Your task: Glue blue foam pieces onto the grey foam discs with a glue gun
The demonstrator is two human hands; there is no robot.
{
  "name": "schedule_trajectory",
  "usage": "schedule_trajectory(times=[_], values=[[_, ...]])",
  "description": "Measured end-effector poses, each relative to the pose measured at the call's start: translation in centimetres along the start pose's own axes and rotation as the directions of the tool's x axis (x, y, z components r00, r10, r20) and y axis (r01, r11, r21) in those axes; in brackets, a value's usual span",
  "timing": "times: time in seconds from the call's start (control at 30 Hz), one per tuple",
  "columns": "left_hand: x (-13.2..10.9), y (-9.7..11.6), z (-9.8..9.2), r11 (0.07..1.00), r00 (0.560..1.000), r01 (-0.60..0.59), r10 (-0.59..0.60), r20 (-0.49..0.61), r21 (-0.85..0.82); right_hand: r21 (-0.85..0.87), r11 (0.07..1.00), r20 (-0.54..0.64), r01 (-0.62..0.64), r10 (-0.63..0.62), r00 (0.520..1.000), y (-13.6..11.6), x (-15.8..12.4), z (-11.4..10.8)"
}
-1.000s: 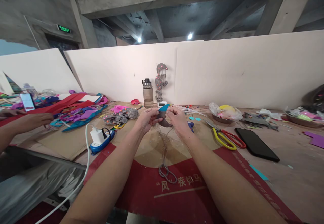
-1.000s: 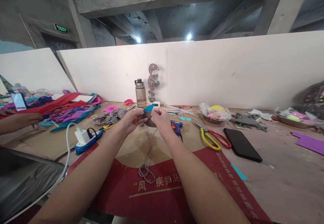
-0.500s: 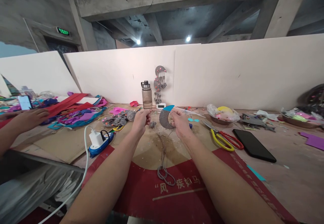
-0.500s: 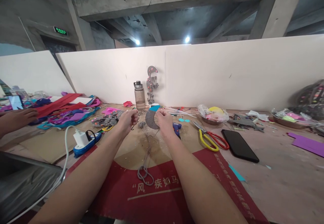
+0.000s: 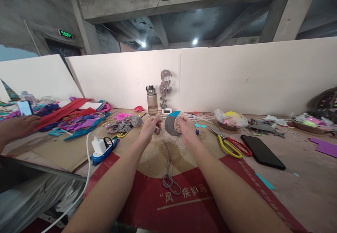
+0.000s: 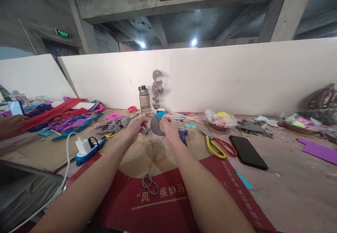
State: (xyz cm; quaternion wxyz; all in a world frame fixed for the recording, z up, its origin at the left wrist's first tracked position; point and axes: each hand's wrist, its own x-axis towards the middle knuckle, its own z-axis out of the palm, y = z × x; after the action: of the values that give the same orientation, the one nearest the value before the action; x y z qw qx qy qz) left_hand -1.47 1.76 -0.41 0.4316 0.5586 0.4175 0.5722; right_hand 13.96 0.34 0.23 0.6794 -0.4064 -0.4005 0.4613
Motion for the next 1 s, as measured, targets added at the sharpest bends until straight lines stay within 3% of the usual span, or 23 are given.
schedule_trajectory(times=[0.13, 0.27, 0.43, 0.67, 0.77, 0.87, 0.93, 1.0], values=[[-0.4, 0.1, 0.5, 0.998, 0.981, -0.007, -0.006, 0.192, 0.066, 0.016, 1.0, -0.005, 0.004, -0.004, 1.0, 0.3, 0.2, -0.1], [-0.8, 0.0, 1.1, 0.998, 0.951, 0.033, -0.048, 0.305, 0.055, 0.025, 1.0, 0.013, 0.001, -0.001, 1.0, 0.5, 0.3, -0.1], [-0.7, -0.6, 1.4, 0.999, 0.953, 0.034, -0.03, 0.302, -0.008, 0.03, 1.0, 0.026, -0.005, 0.004, 1.0, 0.7, 0.3, 0.0], [-0.1, -1.0, 0.7, 0.994, 0.975, 0.085, -0.071, 0.209, -0.062, 0.003, 0.999, 0.04, 0.044, -0.044, 0.998, 0.8, 0.2, -0.1], [-0.1, -1.1, 0.8, 0.997, 0.997, -0.062, 0.059, 0.05, 0.053, -0.036, 0.997, 0.005, 0.075, -0.074, 0.997, 0.9, 0.2, -0.2], [-0.7, -0.8, 1.4, 0.902, 0.943, -0.266, 0.317, -0.105, 0.339, -0.075, 0.992, -0.046, 0.1, -0.104, 0.994, 1.0, 0.3, -0.3], [-1.4, -0.4, 1.9, 0.789, 0.895, -0.353, 0.441, -0.065, 0.502, -0.113, 0.983, -0.054, 0.144, -0.151, 0.987, 1.0, 0.3, -0.3], [-2.0, -0.1, 2.4, 0.709, 0.874, -0.398, 0.486, 0.006, 0.582, -0.157, 0.968, -0.046, 0.195, -0.205, 0.978, 1.0, 0.1, -0.3]])
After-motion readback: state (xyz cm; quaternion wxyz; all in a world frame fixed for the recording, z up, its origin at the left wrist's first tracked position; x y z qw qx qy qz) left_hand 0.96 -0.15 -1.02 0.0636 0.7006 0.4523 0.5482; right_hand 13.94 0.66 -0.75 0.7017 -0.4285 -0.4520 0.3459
